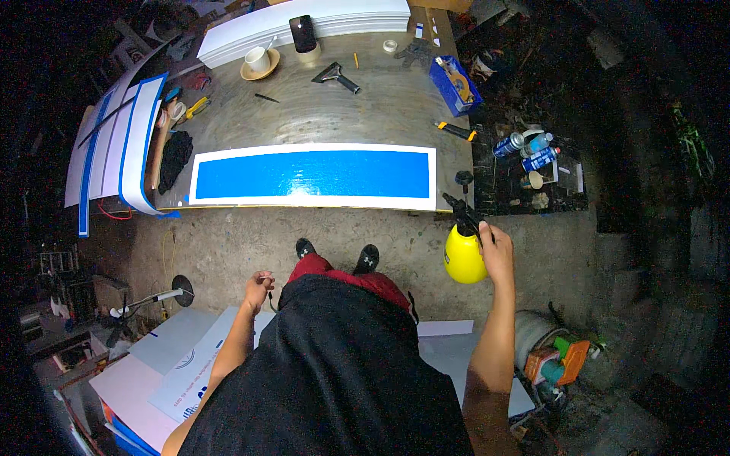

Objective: Applying a blue adhesive film to a white panel using a spray bottle and a squeegee to smooth out bubbles.

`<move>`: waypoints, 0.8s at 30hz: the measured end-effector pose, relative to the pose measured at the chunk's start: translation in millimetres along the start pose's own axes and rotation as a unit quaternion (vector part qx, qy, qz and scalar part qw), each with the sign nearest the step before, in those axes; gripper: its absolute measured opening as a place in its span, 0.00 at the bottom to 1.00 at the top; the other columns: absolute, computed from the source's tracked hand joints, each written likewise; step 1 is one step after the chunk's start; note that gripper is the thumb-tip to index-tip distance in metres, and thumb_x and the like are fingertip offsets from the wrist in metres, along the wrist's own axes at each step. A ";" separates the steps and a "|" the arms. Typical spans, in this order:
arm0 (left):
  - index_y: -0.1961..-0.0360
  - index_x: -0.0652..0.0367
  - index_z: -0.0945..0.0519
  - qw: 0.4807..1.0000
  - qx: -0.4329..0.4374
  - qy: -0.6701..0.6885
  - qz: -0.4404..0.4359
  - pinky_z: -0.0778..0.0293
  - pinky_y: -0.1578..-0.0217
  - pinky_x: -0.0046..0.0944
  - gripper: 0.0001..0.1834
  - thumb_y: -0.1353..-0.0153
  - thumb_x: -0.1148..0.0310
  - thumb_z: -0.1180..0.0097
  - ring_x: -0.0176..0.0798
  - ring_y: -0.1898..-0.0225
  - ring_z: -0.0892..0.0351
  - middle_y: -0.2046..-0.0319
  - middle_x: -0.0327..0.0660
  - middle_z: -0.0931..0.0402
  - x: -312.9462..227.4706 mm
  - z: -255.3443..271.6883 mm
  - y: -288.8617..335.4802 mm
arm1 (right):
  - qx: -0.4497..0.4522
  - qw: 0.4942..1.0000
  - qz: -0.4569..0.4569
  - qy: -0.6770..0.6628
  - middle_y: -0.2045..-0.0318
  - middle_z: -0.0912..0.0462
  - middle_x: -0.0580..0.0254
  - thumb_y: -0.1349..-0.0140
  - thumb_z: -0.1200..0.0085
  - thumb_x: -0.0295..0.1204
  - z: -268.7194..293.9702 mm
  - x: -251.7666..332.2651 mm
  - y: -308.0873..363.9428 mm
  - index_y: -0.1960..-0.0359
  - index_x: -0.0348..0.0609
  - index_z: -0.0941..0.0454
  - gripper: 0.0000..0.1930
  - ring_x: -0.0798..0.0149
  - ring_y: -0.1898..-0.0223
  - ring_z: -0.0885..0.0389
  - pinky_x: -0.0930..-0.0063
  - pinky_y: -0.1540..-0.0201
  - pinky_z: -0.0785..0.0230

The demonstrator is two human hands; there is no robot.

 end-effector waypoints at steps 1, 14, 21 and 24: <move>0.49 0.63 0.24 1.000 0.002 -0.008 0.000 0.23 0.60 0.35 0.14 0.34 0.72 0.43 0.37 0.64 0.20 0.61 0.43 0.20 -1.6 -1.9 -0.1 | 0.001 1.000 -0.001 -0.001 0.84 0.31 0.71 0.27 0.53 0.45 1.5 -2.5 -0.8 0.75 0.40 0.24 0.22 0.75 0.83 0.35 0.75 0.79 0.44; 0.50 0.63 0.24 1.000 0.005 0.002 0.025 0.22 0.58 0.35 0.13 0.35 0.74 0.46 0.36 0.61 0.21 0.61 0.42 0.20 7.1 2.7 8.9 | 0.023 0.999 -0.015 0.021 0.83 0.30 0.66 0.28 0.52 0.46 -5.5 5.6 3.8 0.73 0.36 0.24 0.24 0.70 0.80 0.32 0.70 0.74 0.41; 0.49 0.63 0.24 1.000 -0.011 0.022 0.017 0.23 0.59 0.35 0.14 0.36 0.74 0.46 0.36 0.61 0.20 0.61 0.43 0.20 22.5 6.7 13.7 | 0.082 0.996 -0.006 0.026 0.84 0.30 0.66 0.29 0.51 0.46 -41.7 37.3 -0.1 0.73 0.36 0.23 0.23 0.70 0.80 0.31 0.69 0.74 0.40; 0.50 0.61 0.23 0.999 -0.012 0.027 0.035 0.23 0.60 0.35 0.14 0.37 0.73 0.44 0.36 0.64 0.20 0.62 0.42 0.20 33.3 8.6 13.1 | 0.099 0.994 0.003 0.037 0.84 0.29 0.64 0.29 0.51 0.46 -67.4 54.3 -1.7 0.73 0.35 0.23 0.24 0.67 0.81 0.30 0.67 0.74 0.39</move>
Point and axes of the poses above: each hand's wrist, its own y-axis away from the middle knuckle, its own z-axis out of the back of the hand, x = y × z, the point moved 5 cm from there along -y, towards the middle knuckle
